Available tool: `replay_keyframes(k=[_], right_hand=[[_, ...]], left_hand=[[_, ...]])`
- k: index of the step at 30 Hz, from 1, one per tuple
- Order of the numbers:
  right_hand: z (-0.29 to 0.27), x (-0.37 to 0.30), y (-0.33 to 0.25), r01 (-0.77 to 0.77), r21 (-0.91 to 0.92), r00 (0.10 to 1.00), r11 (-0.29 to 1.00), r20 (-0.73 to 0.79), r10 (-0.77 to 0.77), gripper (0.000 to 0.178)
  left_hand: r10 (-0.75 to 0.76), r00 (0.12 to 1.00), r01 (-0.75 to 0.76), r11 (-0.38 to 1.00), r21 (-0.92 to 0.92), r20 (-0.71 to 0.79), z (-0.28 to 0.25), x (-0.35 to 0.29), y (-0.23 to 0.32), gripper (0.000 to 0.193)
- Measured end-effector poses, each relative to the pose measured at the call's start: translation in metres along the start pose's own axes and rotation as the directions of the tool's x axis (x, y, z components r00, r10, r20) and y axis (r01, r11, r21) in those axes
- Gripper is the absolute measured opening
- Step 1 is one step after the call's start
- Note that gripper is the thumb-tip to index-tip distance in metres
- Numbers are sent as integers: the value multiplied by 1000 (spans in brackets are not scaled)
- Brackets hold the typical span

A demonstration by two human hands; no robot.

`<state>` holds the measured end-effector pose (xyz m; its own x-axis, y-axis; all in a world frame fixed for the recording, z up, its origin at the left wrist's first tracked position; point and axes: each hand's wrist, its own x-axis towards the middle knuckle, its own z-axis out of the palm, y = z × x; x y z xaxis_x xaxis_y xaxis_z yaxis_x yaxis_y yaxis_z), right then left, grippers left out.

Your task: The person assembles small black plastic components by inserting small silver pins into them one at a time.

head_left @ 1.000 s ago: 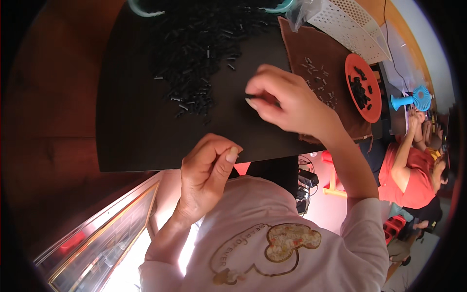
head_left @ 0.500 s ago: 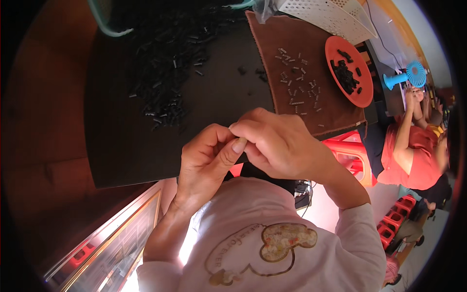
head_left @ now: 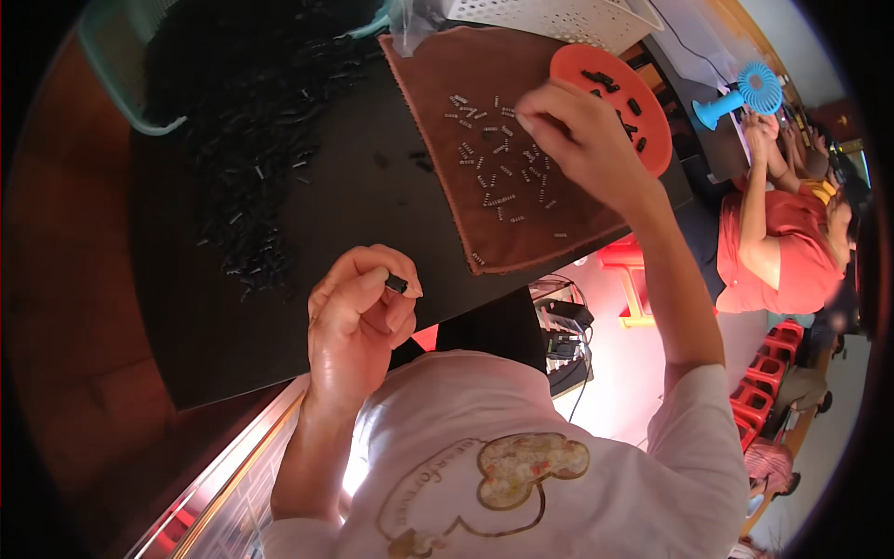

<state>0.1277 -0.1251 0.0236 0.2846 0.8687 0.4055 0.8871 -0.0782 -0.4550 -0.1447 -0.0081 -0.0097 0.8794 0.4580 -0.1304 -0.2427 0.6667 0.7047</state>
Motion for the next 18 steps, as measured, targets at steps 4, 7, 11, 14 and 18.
replay_keyframes(k=[4, 7, 11, 14, 18], right_hand=[[15, 31, 36, 88, -108, 995, 990, 59, -82, 6], [20, 42, 47, 75, -251, 987, 965, 159, -36, 9], [24, 46, 53, 40, -236, 973, 971, 230, 16, 8], [24, 47, 51, -29, -192, 965, 981, 249, 77, 7], [24, 46, 47, -14, -132, 972, 991, 230, 45, 8]], left_hand=[[-27, 998, 26, 1000, 16, 58, -5, 13, -10, 21], [-54, 998, 55, 998, -26, 36, -4, 17, -13, 20], [-53, 999, 53, 997, -61, 1, -5, 17, -13, 20], [-61, 998, 61, 994, -89, 0, -7, 19, -12, 20], [-66, 998, 65, 991, -117, -5, -9, 21, -10, 22]])
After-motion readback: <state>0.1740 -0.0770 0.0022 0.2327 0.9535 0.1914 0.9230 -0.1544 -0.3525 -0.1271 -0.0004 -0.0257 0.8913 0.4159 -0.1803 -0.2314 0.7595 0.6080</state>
